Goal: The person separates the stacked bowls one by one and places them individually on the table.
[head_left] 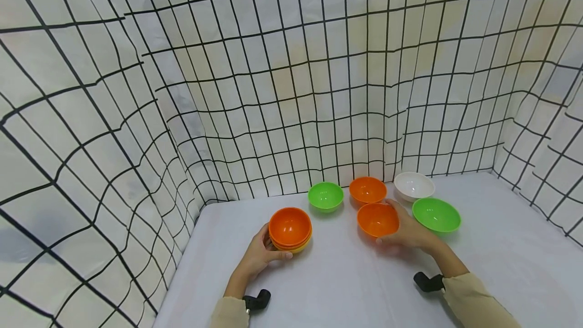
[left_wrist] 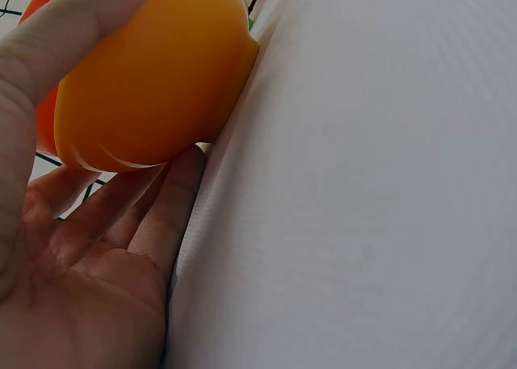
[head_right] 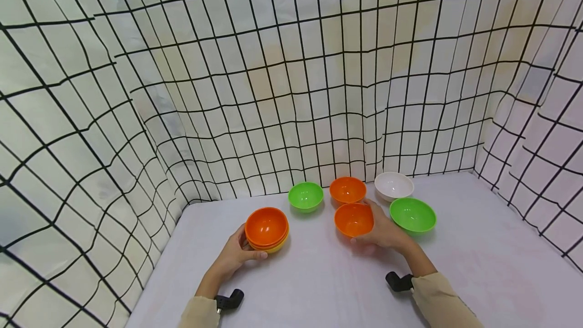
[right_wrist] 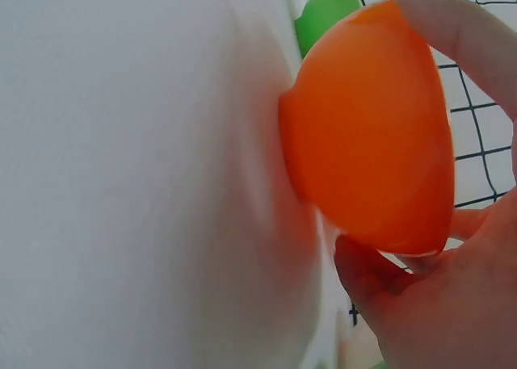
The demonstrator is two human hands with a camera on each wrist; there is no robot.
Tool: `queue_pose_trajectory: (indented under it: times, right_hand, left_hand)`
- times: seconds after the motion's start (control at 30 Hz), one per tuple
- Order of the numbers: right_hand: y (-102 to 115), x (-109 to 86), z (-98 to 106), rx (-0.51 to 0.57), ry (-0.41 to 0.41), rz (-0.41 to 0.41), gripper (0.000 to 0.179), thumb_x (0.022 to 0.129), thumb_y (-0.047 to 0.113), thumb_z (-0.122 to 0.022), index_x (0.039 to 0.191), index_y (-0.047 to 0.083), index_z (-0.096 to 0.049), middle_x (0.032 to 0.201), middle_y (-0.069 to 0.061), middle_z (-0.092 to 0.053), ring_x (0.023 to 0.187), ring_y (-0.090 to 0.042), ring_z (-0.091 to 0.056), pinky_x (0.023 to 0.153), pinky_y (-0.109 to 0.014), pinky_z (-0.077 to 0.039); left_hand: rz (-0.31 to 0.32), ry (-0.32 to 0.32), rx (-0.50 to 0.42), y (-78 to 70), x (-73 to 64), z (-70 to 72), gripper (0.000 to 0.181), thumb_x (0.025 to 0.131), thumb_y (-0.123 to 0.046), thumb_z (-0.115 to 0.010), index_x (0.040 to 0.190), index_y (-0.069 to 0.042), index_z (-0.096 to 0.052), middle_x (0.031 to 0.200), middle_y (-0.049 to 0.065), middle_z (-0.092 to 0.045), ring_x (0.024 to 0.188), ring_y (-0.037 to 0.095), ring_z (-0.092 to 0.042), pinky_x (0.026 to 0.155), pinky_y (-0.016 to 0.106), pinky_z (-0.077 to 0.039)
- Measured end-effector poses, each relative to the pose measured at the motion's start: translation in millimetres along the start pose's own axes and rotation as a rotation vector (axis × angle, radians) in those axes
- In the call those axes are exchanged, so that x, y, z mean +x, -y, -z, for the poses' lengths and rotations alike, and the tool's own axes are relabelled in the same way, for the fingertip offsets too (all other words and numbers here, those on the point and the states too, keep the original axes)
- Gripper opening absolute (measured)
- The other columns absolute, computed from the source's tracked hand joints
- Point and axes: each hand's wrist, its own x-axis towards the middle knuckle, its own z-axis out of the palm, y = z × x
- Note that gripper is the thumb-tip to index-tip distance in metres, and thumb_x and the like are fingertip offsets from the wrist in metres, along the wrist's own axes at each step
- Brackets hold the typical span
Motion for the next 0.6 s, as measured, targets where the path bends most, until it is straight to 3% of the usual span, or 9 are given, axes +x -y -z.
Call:
queue_pose_trajectory:
  times: [0.3, 0.6]
  right_hand:
    - [30, -4.1, -1, -0.031, -0.114, 0.067, 0.11, 0.08, 0.034, -0.086, 0.16, 0.003, -0.017, 0.163, -0.025, -0.026, 0.146, -0.048, -0.033, 0.114, -0.071, -0.039]
    - [67, -13.0, -22, 0.018, -0.185, 0.223, 0.079, 0.085, 0.029, -0.084, 0.149, 0.008, -0.041, 0.148, -0.018, -0.052, 0.138, -0.039, -0.048, 0.117, -0.062, -0.04]
  left_hand:
    - [-0.002, -0.002, 0.004, 1.0, 0.1, 0.5, 0.101, 0.068, -0.017, -0.097, 0.153, -0.022, -0.042, 0.154, 0.001, -0.052, 0.147, 0.027, -0.045, 0.126, 0.051, -0.031]
    - [-0.014, 0.003, 0.018, 1.5, 0.4, 1.0, 0.102, 0.068, -0.021, -0.097, 0.154, -0.022, -0.042, 0.156, 0.002, -0.051, 0.149, 0.028, -0.043, 0.127, 0.053, -0.03]
